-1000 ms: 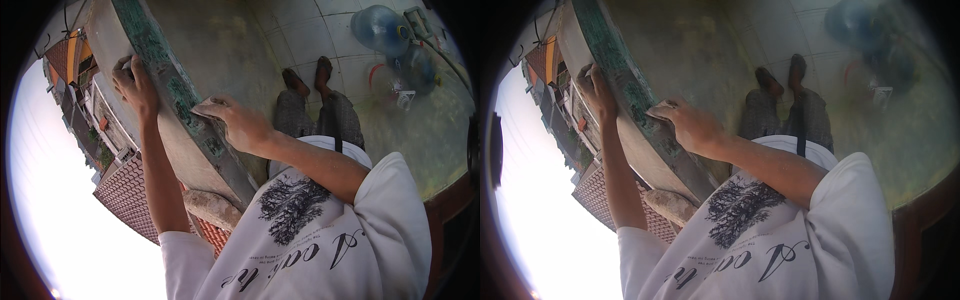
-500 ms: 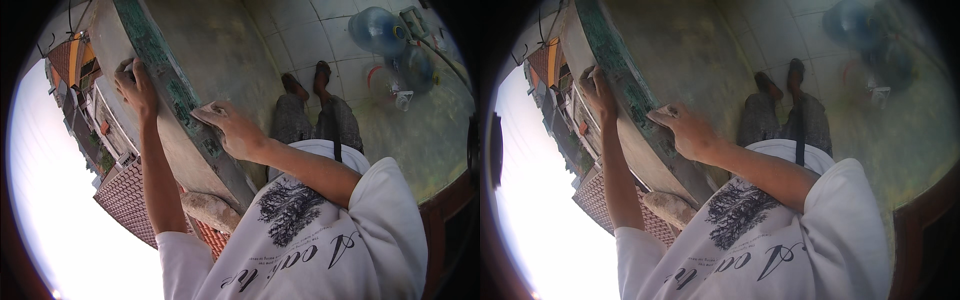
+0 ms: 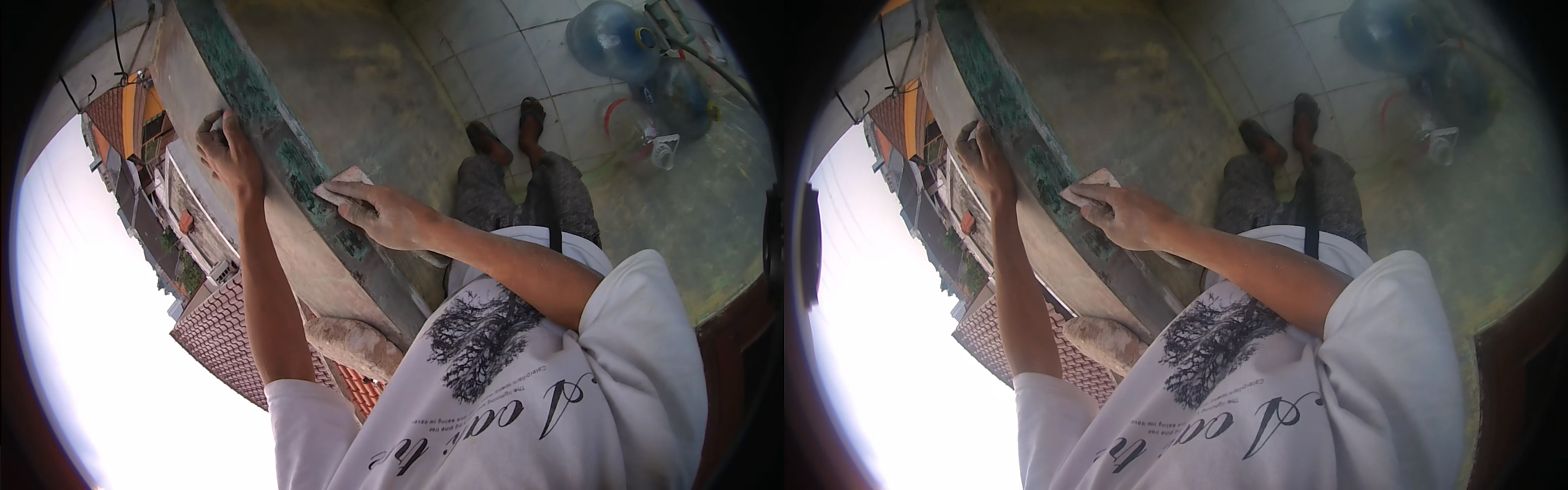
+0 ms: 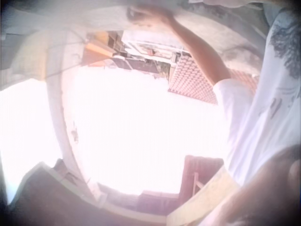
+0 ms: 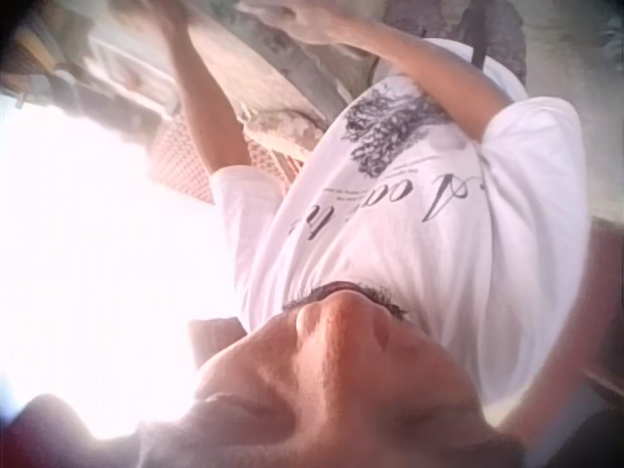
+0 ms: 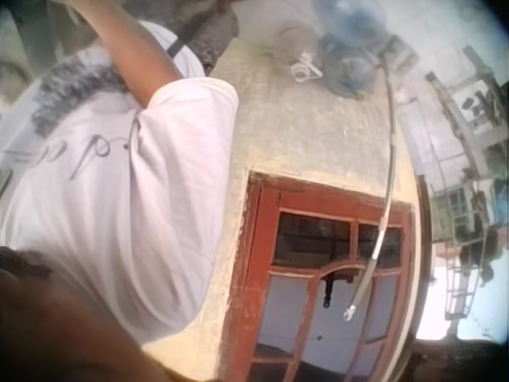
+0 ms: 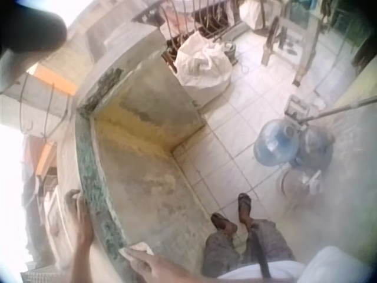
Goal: The person uses a small flat tool to scrape a greenish residue from a concrete ledge on a tiled balcony. They repeatedly rub and scrape the same area, occasionally pausing to wipe the tool or adjust their grip.
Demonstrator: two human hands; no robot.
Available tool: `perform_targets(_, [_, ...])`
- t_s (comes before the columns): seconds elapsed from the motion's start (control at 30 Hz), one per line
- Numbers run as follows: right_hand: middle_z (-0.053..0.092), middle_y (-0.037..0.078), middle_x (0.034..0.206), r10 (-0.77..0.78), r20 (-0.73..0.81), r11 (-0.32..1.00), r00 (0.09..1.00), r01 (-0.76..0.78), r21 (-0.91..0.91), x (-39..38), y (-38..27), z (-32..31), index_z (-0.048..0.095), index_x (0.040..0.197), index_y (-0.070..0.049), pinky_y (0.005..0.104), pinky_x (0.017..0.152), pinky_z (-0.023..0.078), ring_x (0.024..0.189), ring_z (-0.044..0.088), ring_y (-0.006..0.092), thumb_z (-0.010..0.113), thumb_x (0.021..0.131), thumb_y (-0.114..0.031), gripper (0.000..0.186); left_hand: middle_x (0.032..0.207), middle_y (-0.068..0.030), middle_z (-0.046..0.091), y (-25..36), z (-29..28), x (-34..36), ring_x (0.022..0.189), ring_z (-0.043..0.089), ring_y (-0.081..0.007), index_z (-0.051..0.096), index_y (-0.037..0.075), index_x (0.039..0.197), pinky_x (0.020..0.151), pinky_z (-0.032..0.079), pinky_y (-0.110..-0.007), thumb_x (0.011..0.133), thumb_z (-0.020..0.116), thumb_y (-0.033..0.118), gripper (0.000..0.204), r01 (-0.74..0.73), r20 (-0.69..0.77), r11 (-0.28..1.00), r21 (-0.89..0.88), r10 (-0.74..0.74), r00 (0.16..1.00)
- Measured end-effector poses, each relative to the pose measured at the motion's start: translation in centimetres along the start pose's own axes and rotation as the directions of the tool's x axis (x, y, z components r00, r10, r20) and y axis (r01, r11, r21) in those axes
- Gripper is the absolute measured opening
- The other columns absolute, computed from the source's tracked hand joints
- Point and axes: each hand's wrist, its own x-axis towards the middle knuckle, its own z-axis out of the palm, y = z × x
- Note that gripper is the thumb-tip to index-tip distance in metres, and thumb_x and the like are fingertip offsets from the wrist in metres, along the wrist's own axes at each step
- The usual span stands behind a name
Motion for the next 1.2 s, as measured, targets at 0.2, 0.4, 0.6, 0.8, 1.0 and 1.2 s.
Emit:
perform_targets(0.2, [0.068,0.016,0.149,0.021,-0.135,0.998,0.991,-0.013,0.054,0.4,-0.5,0.5,0.063,0.156,-0.023,0.0474,0.110,0.053,0.128,0.070,0.0378,0.056,0.114,-0.042,0.046,0.136,-0.0118,0.058,-0.8,-0.1,0.2,0.136,0.047,-0.0357,0.064,0.017,0.140,0.120,0.027,-0.062,0.103,0.063,0.060,0.056,-0.005,0.043,0.999,-0.035,0.007,0.999])
perform_targets(0.4, [0.073,0.014,0.143,0.130,-0.071,0.986,0.989,-0.137,-0.100,0.9,-3.6,-1.1,0.063,0.156,-0.019,0.0422,0.108,0.056,0.124,0.074,0.0328,0.059,0.114,-0.040,0.047,0.132,-0.0119,0.058,-0.2,0.1,0.0,0.132,0.048,-0.0343,0.063,0.015,0.140,0.119,0.030,-0.056,0.105,0.062,0.058,0.055,-0.005,0.003,0.999,-0.033,0.005,1.000])
perform_targets(0.6, [0.076,0.016,0.137,0.073,-0.162,0.986,0.984,-0.096,-0.139,1.5,-3.9,-1.3,0.065,0.154,-0.020,0.0442,0.105,0.057,0.118,0.075,0.0357,0.058,0.114,-0.040,0.045,0.133,-0.0123,0.057,0.4,-0.2,-0.3,0.133,0.046,-0.0340,0.062,0.015,0.140,0.118,0.029,-0.059,0.106,0.060,0.058,0.055,0.002,0.053,0.999,-0.037,0.000,0.999])
perform_targets(0.8, [0.076,0.017,0.136,0.096,-0.065,0.991,0.993,-0.102,-0.089,1.1,-3.6,-1.7,0.067,0.151,-0.021,0.0430,0.107,0.055,0.118,0.074,0.0379,0.058,0.114,-0.037,0.042,0.137,-0.0131,0.055,0.6,-0.1,0.2,0.138,0.044,-0.0344,0.060,0.015,0.139,0.120,0.025,-0.060,0.105,0.061,0.058,0.055,0.019,0.033,1.000,-0.018,-0.018,0.999])
perform_targets(1.0, [0.074,0.016,0.140,0.214,0.011,0.977,0.977,-0.214,-0.023,0.5,-3.8,-1.7,0.067,0.152,-0.019,0.0408,0.109,0.054,0.125,0.073,0.0342,0.060,0.114,-0.038,0.043,0.141,-0.0144,0.055,1.0,0.0,-0.3,0.140,0.043,-0.0362,0.060,0.015,0.140,0.122,0.023,-0.060,0.104,0.061,0.059,0.057,0.032,0.023,0.999,0.005,-0.032,0.999])
perform_targets(1.2, [0.070,0.015,0.146,0.130,-0.066,0.991,0.989,-0.130,-0.005,0.7,-2.8,-0.2,0.066,0.152,-0.019,0.0413,0.113,0.053,0.132,0.069,0.0329,0.059,0.115,-0.036,0.042,0.140,-0.0154,0.056,0.4,-0.3,-0.5,0.139,0.044,-0.0361,0.063,0.015,0.138,0.120,0.026,-0.059,0.104,0.064,0.057,0.054,0.028,0.020,1.000,0.014,-0.028,0.999])
